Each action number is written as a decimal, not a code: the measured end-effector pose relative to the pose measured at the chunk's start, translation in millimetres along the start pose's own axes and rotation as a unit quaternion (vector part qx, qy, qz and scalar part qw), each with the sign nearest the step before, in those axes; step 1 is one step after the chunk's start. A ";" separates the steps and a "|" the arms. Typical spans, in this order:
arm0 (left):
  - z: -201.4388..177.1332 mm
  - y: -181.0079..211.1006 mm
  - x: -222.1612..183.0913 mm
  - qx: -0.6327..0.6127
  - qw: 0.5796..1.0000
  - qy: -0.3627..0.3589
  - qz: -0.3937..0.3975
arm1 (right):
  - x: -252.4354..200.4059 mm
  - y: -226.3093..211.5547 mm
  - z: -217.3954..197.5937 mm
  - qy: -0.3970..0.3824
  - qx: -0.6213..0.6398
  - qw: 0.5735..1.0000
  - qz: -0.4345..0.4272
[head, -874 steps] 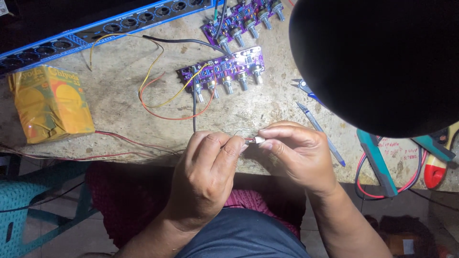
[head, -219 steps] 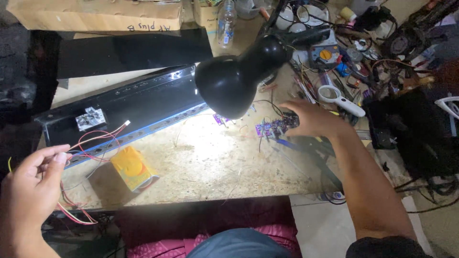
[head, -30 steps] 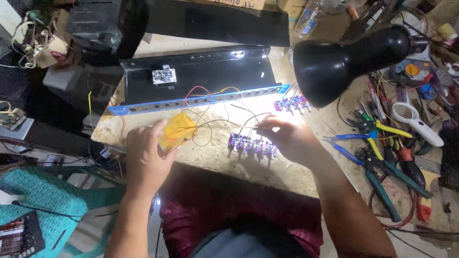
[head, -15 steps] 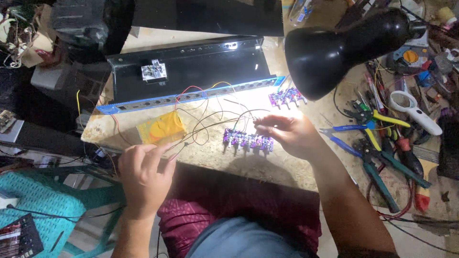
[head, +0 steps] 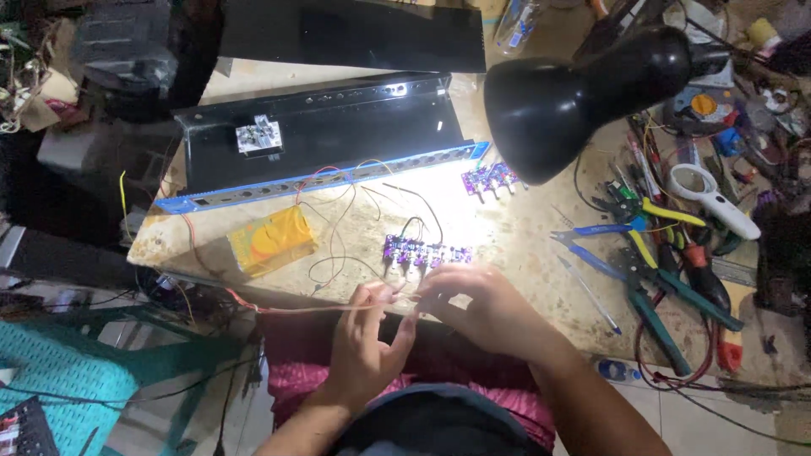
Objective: Soldering wires and assembling components for an electronic device on a workbench.
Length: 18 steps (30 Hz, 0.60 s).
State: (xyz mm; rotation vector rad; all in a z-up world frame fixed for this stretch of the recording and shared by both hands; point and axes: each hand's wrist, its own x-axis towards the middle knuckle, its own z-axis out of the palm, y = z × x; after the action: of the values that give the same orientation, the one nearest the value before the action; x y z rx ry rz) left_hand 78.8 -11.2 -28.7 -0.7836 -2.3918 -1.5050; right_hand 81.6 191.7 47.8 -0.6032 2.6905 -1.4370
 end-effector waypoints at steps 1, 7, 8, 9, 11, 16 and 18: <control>1.0 -0.2 7.5 0.019 0.999 -0.007 0.027 | -1.8 -3.4 -4.7 0.001 -0.006 1.000 -0.022; 32.2 -5.6 9.0 0.057 0.996 -0.037 0.056 | -33.5 26.1 -38.5 0.161 -0.127 0.975 0.084; 34.6 1.4 12.9 0.057 0.996 -0.038 0.059 | -31.3 22.8 -41.9 0.164 -0.128 0.975 0.084; 37.0 8.3 16.5 -0.056 0.996 -0.066 0.011 | -29.2 19.6 -45.2 0.118 -0.094 0.973 0.176; 45.3 17.2 25.2 -0.168 0.980 -0.095 -0.038 | -23.9 17.3 -47.5 0.072 -0.058 0.960 0.265; 68.3 14.4 42.3 -0.330 0.917 -0.003 -0.221 | -15.2 20.1 -66.9 0.004 0.163 0.951 0.263; 65.2 18.0 47.2 -0.343 0.902 -0.009 -0.263 | -8.1 74.4 -84.2 0.058 0.002 0.954 0.293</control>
State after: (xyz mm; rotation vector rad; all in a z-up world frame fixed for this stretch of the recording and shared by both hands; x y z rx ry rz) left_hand 55.6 67.8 -23.8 -0.2305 -2.1661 -2.6365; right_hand 47.8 298.4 34.8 0.2829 2.6074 -1.3266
